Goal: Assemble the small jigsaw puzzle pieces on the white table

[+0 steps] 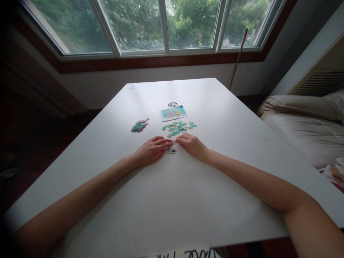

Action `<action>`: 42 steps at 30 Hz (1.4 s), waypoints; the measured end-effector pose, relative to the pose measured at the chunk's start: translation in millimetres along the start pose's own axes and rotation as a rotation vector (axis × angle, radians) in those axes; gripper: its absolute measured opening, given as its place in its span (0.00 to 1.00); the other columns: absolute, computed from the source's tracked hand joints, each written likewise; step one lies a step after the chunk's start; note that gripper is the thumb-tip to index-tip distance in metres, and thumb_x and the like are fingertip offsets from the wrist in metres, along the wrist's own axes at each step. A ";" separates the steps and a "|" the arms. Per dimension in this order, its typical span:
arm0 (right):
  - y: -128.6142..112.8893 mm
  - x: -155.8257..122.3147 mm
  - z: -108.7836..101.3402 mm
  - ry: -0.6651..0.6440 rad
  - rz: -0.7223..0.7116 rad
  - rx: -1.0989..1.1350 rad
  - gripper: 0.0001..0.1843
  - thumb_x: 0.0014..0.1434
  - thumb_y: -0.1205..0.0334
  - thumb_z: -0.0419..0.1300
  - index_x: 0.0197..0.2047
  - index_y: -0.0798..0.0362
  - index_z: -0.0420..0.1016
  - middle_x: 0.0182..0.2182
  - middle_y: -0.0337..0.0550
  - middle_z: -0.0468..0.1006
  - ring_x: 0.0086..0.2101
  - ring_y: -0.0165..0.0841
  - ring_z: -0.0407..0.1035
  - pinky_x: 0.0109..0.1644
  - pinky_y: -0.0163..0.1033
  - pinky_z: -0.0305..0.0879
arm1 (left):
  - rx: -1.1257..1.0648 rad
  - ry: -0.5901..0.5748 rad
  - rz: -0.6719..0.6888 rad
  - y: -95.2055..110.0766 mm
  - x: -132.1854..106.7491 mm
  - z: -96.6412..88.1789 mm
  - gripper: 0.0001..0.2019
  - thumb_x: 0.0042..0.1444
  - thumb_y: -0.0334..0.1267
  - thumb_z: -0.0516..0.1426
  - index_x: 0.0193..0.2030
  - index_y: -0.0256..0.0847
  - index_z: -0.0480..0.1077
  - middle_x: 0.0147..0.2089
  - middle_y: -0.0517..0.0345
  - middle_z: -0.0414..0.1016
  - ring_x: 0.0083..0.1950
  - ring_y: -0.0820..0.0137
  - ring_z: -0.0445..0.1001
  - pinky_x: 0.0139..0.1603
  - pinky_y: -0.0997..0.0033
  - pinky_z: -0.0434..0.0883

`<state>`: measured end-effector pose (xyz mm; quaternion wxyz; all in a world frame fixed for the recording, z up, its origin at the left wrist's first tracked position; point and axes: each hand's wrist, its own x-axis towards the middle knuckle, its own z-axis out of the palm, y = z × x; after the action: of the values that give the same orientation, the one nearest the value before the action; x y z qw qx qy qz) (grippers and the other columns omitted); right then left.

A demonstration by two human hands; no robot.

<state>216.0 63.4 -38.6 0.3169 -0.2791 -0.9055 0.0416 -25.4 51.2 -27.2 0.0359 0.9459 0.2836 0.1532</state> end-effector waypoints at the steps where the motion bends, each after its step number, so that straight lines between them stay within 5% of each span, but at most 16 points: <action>1: -0.5 0.3 -0.3 -0.005 -0.002 0.017 0.11 0.64 0.66 0.49 0.43 0.53 0.72 0.40 0.47 0.77 0.40 0.35 0.71 0.45 0.42 0.70 | 0.004 -0.008 -0.002 0.2 -0.1 -0.2 0.19 0.62 0.33 0.47 0.59 0.43 0.63 0.59 0.55 0.67 0.55 0.63 0.63 0.57 0.60 0.64; 14: -10.5 8.1 -8.7 -0.120 -0.145 0.122 0.17 0.62 0.68 0.50 0.53 0.50 0.66 0.47 0.48 0.74 0.49 0.35 0.67 0.52 0.44 0.67 | 0.022 0.042 0.020 -1.1 -0.8 2.3 0.20 0.60 0.33 0.49 0.59 0.43 0.62 0.57 0.52 0.69 0.55 0.63 0.65 0.55 0.61 0.66; 24: -7.6 5.2 -6.7 -0.019 0.004 0.009 0.09 0.58 0.71 0.52 0.37 0.53 0.71 0.42 0.48 0.77 0.43 0.37 0.70 0.48 0.45 0.67 | -0.044 0.084 0.004 3.4 -0.3 -2.4 0.13 0.61 0.31 0.49 0.49 0.41 0.68 0.52 0.51 0.71 0.53 0.66 0.68 0.53 0.65 0.67; 42: -3.8 4.5 -3.5 -0.073 -0.114 0.045 0.13 0.61 0.68 0.51 0.45 0.50 0.73 0.46 0.45 0.77 0.48 0.36 0.68 0.51 0.46 0.66 | -0.026 0.083 -0.017 0.0 -2.5 0.9 0.20 0.57 0.27 0.49 0.56 0.43 0.64 0.56 0.51 0.68 0.55 0.65 0.66 0.54 0.62 0.68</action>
<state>213.4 62.2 -32.3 0.2914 -0.2184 -0.9297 0.0540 -27.1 49.8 -28.8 0.0377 0.9358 0.2909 0.1958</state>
